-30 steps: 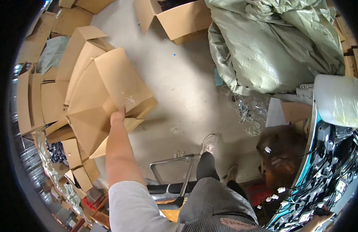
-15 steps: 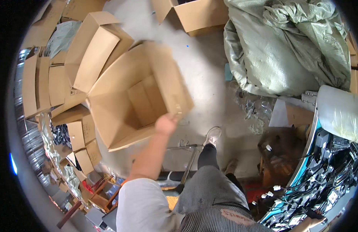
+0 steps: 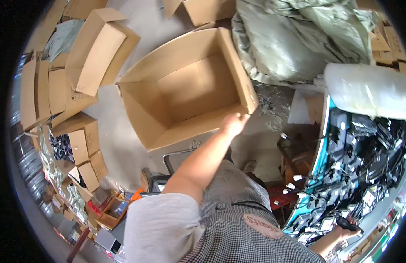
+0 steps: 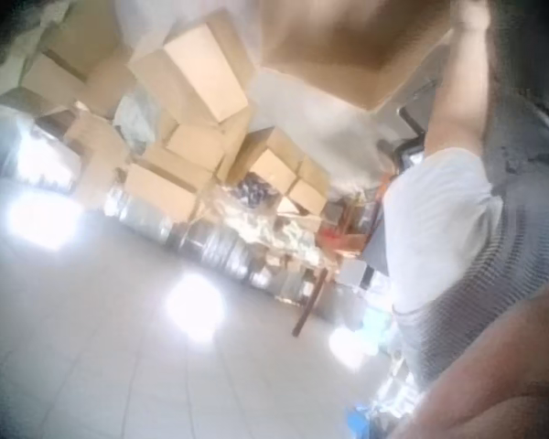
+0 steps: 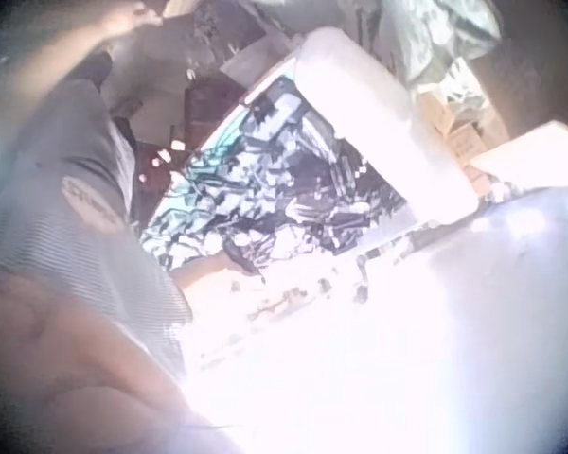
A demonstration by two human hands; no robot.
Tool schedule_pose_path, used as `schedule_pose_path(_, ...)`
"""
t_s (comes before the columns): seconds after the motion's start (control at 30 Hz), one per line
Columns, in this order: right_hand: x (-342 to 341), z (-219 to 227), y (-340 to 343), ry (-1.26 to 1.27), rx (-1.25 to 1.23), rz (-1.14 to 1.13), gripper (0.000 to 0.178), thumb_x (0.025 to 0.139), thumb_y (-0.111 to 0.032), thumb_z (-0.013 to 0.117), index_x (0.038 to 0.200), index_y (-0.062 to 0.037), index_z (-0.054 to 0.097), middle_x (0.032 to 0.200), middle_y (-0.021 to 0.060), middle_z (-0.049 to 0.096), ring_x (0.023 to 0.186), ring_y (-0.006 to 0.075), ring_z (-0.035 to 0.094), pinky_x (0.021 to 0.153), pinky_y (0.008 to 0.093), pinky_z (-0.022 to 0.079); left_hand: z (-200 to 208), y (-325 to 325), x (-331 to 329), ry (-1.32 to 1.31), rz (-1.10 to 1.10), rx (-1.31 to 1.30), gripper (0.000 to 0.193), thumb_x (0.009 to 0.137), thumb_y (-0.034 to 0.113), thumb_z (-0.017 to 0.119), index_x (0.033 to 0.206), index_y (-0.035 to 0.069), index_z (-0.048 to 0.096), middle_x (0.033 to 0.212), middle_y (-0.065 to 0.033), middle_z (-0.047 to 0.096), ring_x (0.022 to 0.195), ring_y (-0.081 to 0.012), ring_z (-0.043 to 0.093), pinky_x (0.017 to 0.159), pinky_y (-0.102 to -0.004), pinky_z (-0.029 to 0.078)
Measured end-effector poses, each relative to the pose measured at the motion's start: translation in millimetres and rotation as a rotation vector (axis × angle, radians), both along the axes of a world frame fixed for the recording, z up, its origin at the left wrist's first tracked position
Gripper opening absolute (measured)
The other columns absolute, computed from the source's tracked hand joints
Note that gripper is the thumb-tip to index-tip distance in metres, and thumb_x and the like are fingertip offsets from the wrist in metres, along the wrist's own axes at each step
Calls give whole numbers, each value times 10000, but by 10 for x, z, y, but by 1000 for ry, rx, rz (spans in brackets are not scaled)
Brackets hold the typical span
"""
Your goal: The person uses a handheld electric screwdriver to fasten screws into the back of multiple black electronic devices arranged on a green workbench. They repeatedly pick up screws, align them with the screwdriver, and drive them into the devices, occasionally moving the devices to access different screw holes.
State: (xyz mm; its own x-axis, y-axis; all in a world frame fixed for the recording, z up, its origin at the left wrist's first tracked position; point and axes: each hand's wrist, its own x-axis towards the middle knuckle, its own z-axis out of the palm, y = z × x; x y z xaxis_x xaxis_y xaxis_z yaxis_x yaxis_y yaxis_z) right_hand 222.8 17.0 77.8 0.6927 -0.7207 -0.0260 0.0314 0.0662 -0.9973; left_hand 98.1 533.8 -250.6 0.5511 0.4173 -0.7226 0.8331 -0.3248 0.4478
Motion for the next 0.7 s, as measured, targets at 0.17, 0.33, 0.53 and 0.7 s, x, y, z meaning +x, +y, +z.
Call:
schedule_pose_path(0.17,-166,181,-174,-162,108,193,421,792,-435,595,863,-30,508,742,52,475,574,163,437,550,277,408,781,-174,-64,-274,451,-399,399,924,409,477,872,39,617,622,-18,576,547,-117,503,521,-277,416)
schedule_pose_path(0.33,-365,308,-85,-285,213,315,540,707,-483,676,910,-17,493,723,52,424,577,146,397,517,247,346,1638,-792,27,-423,626,-1082,334,914,398,517,750,108,530,516,95,333,393,-29,267,352,-205,209)
schedule_pose_path(0.53,-583,287,-437,-452,441,499,653,653,-561,717,1001,-44,523,685,21,478,539,114,438,508,232,373,2355,-2158,153,-280,737,-1404,330,933,398,462,807,98,517,602,33,391,496,-88,363,438,-222,296)
schedule_pose_path(0.7,-709,338,-499,-636,448,688,777,650,-686,652,1074,-55,489,728,22,540,557,129,503,493,277,415,2715,-3225,201,-256,502,-1649,468,952,396,378,1149,-3,523,1031,-117,587,980,-246,555,861,-367,446)
